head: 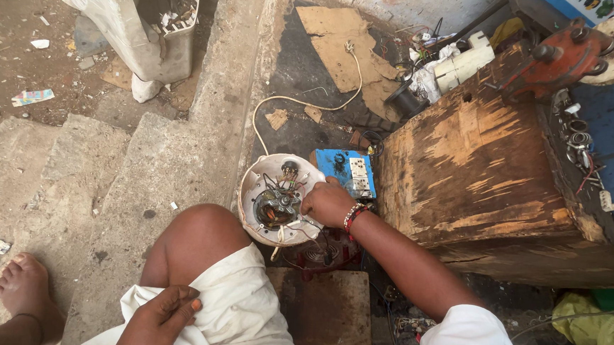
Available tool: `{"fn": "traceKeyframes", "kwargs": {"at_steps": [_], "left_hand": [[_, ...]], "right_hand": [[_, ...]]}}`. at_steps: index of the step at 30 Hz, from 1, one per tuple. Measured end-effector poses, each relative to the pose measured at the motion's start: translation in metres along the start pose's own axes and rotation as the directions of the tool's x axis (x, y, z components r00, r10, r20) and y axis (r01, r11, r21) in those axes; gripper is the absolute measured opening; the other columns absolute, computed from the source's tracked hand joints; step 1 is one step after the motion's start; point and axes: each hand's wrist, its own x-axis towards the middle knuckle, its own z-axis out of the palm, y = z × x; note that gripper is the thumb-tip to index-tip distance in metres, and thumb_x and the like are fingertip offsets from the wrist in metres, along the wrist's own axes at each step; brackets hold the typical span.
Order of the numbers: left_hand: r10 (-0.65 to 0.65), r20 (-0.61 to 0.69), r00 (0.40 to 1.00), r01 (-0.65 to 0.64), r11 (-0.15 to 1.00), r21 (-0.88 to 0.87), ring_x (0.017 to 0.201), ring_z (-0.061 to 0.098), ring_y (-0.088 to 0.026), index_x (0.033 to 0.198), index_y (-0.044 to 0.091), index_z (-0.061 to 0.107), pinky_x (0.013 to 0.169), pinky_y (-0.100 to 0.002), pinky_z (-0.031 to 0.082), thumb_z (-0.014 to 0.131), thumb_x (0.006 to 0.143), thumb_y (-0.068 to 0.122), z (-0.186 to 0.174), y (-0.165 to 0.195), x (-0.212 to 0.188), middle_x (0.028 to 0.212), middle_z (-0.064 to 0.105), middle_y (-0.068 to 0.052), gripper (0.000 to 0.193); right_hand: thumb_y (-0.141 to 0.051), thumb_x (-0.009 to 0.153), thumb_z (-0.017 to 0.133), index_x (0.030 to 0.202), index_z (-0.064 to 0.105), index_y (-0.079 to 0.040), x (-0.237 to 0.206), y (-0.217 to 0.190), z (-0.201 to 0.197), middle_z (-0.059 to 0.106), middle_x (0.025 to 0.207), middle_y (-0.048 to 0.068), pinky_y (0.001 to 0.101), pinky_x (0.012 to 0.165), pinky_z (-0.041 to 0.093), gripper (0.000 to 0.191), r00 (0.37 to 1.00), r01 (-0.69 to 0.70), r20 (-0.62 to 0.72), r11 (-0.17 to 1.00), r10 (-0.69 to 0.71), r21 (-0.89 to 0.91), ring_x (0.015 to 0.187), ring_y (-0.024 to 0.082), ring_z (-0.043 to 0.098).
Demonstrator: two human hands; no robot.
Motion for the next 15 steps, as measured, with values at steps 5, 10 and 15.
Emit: {"fn": "traceKeyframes", "kwargs": {"at_steps": [5, 10, 15], "left_hand": [[0.002, 0.014, 1.0, -0.002, 0.999, 0.04, 0.092, 0.075, -0.017, 0.12, -0.003, 0.07, 0.086, -0.031, 0.06, 0.073, 0.089, 0.016, -0.0004, -0.001, 0.0023, 0.109, 0.082, -0.016, 0.037], [-0.009, 0.014, 1.0, 0.009, 1.0, 0.023, 0.092, 0.075, -0.017, 0.12, -0.003, 0.07, 0.086, -0.031, 0.059, 0.073, 0.089, 0.015, -0.0005, -0.0044, 0.0028, 0.109, 0.082, -0.015, 0.037], [0.011, 0.024, 1.0, -0.011, 1.0, 0.004, 0.091, 0.074, -0.017, 0.12, -0.004, 0.07, 0.084, -0.031, 0.06, 0.073, 0.088, 0.015, 0.0001, -0.0049, 0.0048, 0.108, 0.081, -0.015, 0.037]], "right_hand": [[-0.019, 0.079, 0.076, 0.077, 0.082, -0.028, 0.0004, -0.0018, 0.0016, 0.075, 0.076, -0.006, 0.0433, 0.095, 0.042, 0.011, 0.999, -0.015, -0.042, 1.0, 0.016, 0.019, 0.086, 0.019, 0.068], [-0.015, 0.075, 0.077, 0.076, 0.076, -0.024, 0.0002, -0.0039, 0.0032, 0.072, 0.072, -0.002, 0.0437, 0.096, 0.043, 0.009, 0.994, -0.083, -0.064, 0.994, 0.088, 0.069, 0.082, 0.022, 0.069], [-0.016, 0.076, 0.079, 0.078, 0.074, -0.021, 0.002, -0.0081, 0.0026, 0.07, 0.071, 0.004, 0.0454, 0.089, 0.046, 0.007, 0.984, -0.135, -0.108, 0.987, 0.145, 0.088, 0.082, 0.028, 0.068]]}}
